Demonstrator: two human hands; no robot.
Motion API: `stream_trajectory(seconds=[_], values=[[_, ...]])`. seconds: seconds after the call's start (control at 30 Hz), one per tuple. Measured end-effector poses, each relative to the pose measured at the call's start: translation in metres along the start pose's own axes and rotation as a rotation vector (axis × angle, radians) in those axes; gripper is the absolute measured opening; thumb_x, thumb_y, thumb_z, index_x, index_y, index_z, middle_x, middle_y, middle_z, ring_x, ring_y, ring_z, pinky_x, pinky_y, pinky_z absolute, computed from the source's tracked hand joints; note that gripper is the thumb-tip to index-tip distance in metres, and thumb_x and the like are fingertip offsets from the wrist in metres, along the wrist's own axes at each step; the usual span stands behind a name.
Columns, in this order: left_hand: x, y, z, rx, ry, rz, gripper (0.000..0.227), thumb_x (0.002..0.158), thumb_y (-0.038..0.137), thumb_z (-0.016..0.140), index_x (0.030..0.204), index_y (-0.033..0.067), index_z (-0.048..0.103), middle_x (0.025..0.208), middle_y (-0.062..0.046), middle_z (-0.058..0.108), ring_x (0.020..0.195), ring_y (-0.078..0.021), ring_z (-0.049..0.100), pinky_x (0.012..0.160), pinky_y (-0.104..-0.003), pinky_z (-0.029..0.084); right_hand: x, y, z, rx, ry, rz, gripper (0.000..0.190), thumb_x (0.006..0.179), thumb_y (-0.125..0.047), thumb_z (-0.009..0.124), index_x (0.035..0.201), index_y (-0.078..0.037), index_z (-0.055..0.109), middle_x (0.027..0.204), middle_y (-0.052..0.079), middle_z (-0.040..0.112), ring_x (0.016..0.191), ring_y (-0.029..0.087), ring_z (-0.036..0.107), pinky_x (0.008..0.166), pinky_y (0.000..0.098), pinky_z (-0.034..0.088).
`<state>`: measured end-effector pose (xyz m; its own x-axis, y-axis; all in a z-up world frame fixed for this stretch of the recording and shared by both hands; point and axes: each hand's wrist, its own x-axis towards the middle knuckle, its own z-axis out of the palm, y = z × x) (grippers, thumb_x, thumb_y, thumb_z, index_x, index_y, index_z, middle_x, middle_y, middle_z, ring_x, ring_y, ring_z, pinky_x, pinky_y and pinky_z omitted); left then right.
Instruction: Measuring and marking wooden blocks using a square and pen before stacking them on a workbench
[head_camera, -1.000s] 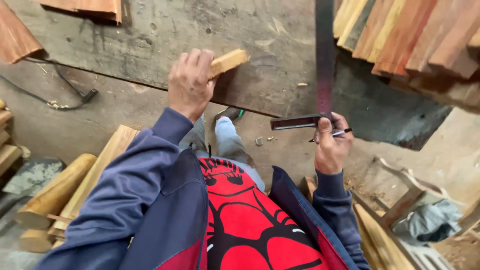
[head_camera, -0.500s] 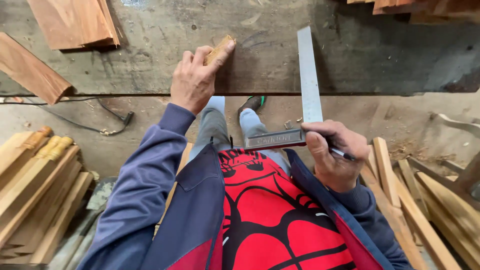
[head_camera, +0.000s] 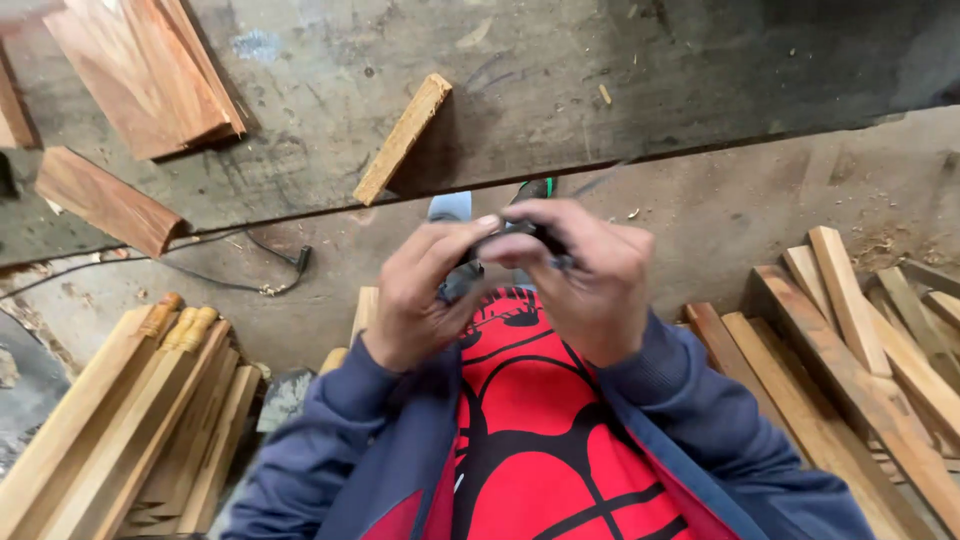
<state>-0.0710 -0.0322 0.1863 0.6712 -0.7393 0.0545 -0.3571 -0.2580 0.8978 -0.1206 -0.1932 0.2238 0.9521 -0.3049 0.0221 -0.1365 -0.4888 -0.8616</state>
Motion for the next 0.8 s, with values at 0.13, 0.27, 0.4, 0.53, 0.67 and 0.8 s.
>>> stream_trajectory(seconds=[0.13,0.27,0.4,0.53,0.67,0.8], values=[[0.001,-0.020,0.002,0.008,0.291,-0.112,0.016,0.091,0.009,0.052,0.105,0.0018,0.059,0.099,-0.014,0.064,0.087,-0.0248,0.064,0.080,-0.030,0.049,-0.008,0.014,0.046,0.050,0.076,-0.007,0.036,0.084,-0.019,0.072,0.114,-0.008,0.055,0.100,0.006,0.065,0.074,0.013,0.066,0.063,0.0265,0.050],[-0.001,-0.072,-0.012,-0.099,0.493,-0.313,0.018,0.084,0.012,0.066,0.098,0.0056,0.057,0.065,-0.006,0.062,0.055,-0.0105,0.053,0.055,-0.023,0.047,-0.037,0.052,0.112,0.384,0.216,0.042,0.050,0.081,-0.012,0.067,0.126,-0.002,0.046,0.066,0.006,0.061,0.046,0.018,0.051,0.044,0.0231,0.043],[0.006,-0.113,-0.028,-0.515,0.563,-0.564,0.027,0.097,0.023,0.040,0.088,0.0015,0.054,0.053,-0.007,0.051,0.035,-0.0068,0.035,0.033,-0.018,0.029,-0.037,0.080,0.154,0.350,0.128,0.201,0.038,0.077,-0.011,0.070,0.110,0.000,0.056,0.073,0.014,0.061,0.067,0.035,0.061,0.062,0.0380,0.050],[0.013,-0.160,-0.033,-0.597,0.523,-0.663,0.024,0.093,0.022,0.049,0.082,0.0028,0.057,0.058,-0.004,0.052,0.040,-0.0048,0.042,0.034,-0.016,0.036,-0.009,0.094,0.195,0.496,0.163,0.493,0.061,0.083,-0.025,0.068,0.127,0.003,0.038,0.078,0.016,0.061,0.060,0.022,0.053,0.053,0.0324,0.041],[0.020,-0.173,-0.041,-0.322,0.301,-0.616,0.014,0.090,0.018,0.060,0.087,0.0055,0.066,0.060,-0.001,0.049,0.049,-0.0048,0.046,0.043,-0.017,0.040,0.001,0.095,0.220,0.531,0.269,0.658,0.065,0.075,-0.038,0.074,0.121,-0.001,0.047,0.106,0.024,0.057,0.104,0.037,0.055,0.087,0.0417,0.045],[0.029,-0.157,-0.040,-0.332,0.267,-0.616,0.025,0.086,0.013,0.066,0.110,0.0066,0.062,0.080,-0.004,0.062,0.071,-0.0056,0.053,0.065,-0.020,0.046,0.001,0.095,0.228,0.539,0.315,0.546,0.058,0.080,-0.032,0.071,0.120,0.003,0.050,0.112,0.022,0.053,0.112,0.035,0.051,0.098,0.0416,0.038]])
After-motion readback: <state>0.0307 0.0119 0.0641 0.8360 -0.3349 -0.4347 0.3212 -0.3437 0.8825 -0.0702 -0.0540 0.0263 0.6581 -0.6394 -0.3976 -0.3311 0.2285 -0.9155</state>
